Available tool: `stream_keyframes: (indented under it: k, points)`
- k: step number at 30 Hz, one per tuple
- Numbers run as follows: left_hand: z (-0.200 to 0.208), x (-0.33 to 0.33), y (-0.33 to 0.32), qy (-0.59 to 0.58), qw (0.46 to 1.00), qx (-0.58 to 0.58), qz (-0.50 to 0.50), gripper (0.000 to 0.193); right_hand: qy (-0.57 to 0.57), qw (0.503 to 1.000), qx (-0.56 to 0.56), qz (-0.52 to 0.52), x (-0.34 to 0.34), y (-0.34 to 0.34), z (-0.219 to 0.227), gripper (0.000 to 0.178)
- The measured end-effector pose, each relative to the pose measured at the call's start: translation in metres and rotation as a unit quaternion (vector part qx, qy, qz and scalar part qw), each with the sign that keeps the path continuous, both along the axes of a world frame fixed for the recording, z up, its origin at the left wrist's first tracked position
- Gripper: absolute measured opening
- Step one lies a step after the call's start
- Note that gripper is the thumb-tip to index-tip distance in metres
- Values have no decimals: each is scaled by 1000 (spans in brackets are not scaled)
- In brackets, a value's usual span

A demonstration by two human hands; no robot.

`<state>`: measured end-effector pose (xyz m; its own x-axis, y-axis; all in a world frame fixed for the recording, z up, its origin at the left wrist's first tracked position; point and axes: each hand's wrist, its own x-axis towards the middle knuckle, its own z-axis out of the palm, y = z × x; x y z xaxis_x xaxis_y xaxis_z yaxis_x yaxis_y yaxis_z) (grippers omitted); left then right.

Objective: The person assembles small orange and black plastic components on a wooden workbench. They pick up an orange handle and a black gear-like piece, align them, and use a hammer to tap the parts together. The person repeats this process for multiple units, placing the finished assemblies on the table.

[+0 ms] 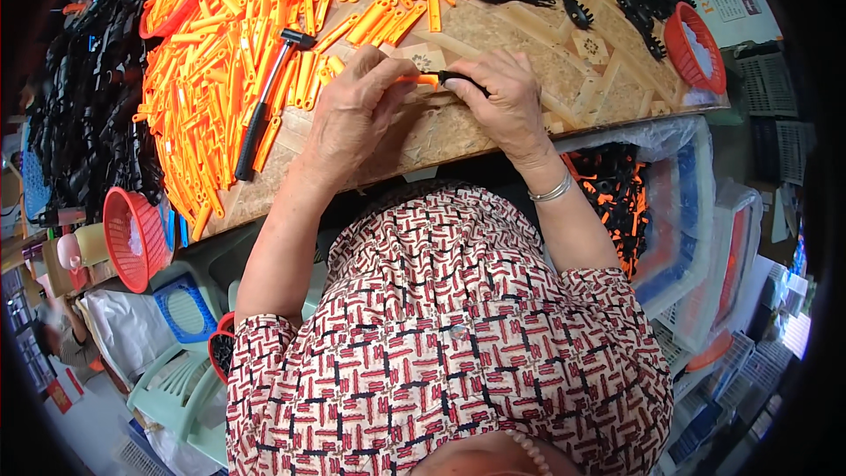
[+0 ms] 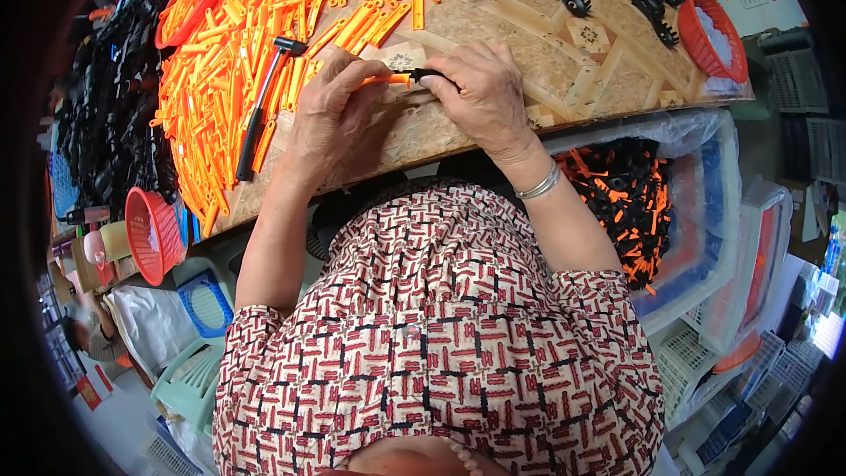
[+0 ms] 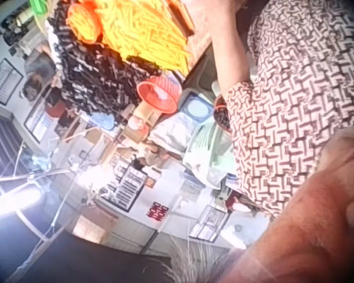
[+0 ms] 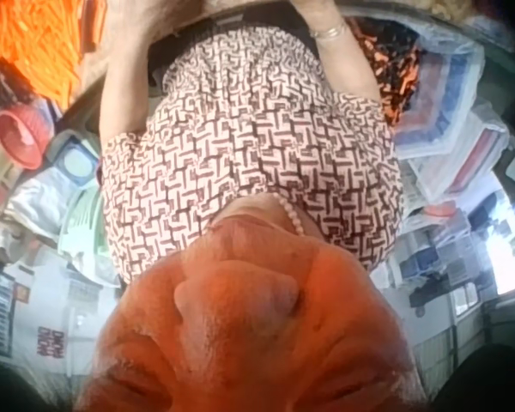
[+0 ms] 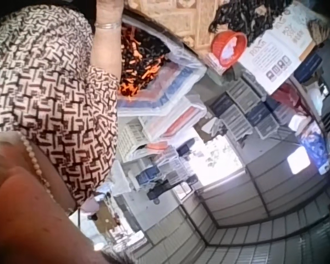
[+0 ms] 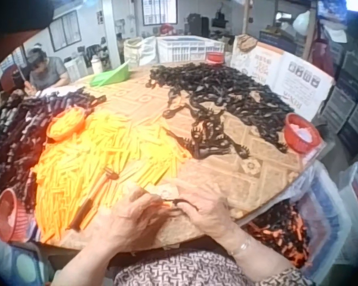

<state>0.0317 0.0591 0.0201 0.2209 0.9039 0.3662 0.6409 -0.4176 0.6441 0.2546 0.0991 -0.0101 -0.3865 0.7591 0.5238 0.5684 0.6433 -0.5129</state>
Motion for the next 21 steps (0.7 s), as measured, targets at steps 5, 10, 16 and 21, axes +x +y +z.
stream_keyframes:
  k: [5,10,16,21]
  points:
    - [-3,2,2,2,1000,1,3,22,22,1000,2,22,-1,3,-2,15]
    - [-13,2,3,1,1000,8,3,19,17,999,-3,29,-1,3,-6,14]
    - [-14,13,-3,10,999,25,20,13,25,998,-21,56,5,6,-11,12]
    - [-5,20,-7,11,998,-8,54,7,34,997,2,74,5,8,-8,12]
